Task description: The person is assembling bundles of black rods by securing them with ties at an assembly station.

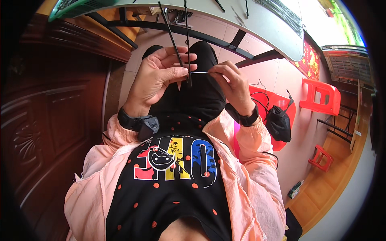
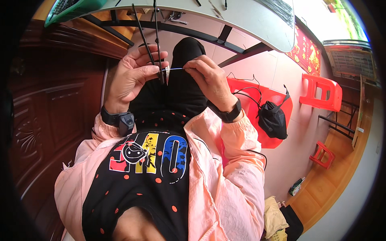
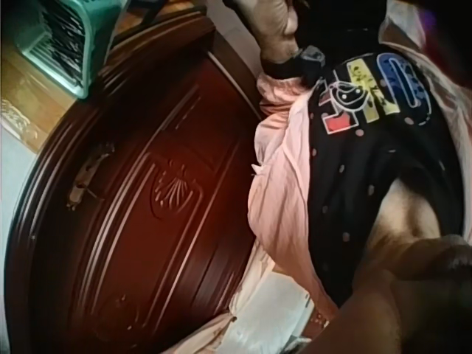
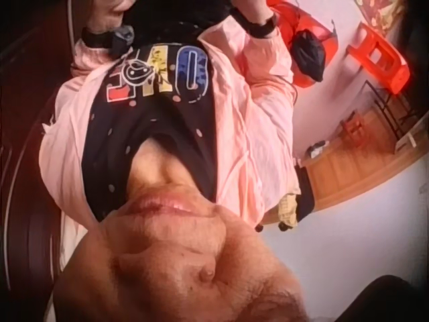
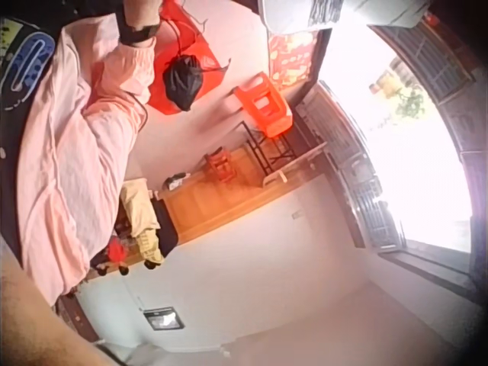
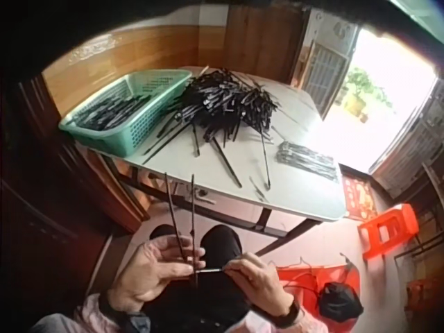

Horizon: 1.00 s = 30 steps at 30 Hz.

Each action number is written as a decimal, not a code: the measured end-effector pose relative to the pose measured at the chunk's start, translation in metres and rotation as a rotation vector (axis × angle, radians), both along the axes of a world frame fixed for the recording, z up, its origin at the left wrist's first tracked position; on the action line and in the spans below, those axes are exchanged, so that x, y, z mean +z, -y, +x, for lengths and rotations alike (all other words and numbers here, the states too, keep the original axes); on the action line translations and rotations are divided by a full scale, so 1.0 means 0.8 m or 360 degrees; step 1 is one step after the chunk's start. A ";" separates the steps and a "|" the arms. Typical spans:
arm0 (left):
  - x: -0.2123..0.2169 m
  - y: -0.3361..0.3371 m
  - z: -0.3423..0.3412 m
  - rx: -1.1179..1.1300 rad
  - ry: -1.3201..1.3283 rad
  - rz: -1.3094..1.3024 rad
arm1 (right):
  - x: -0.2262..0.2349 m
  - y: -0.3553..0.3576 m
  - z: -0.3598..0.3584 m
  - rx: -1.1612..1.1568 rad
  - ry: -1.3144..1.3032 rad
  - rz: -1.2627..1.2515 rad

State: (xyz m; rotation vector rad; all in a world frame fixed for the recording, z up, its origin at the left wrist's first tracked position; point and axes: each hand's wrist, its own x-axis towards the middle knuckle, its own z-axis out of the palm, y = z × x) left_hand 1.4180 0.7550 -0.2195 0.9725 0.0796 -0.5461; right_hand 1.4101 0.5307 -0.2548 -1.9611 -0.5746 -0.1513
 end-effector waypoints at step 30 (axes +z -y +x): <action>0.005 -0.025 0.004 -0.1138 -0.0007 0.0508 | -0.018 0.053 0.012 0.0255 -0.1119 0.0894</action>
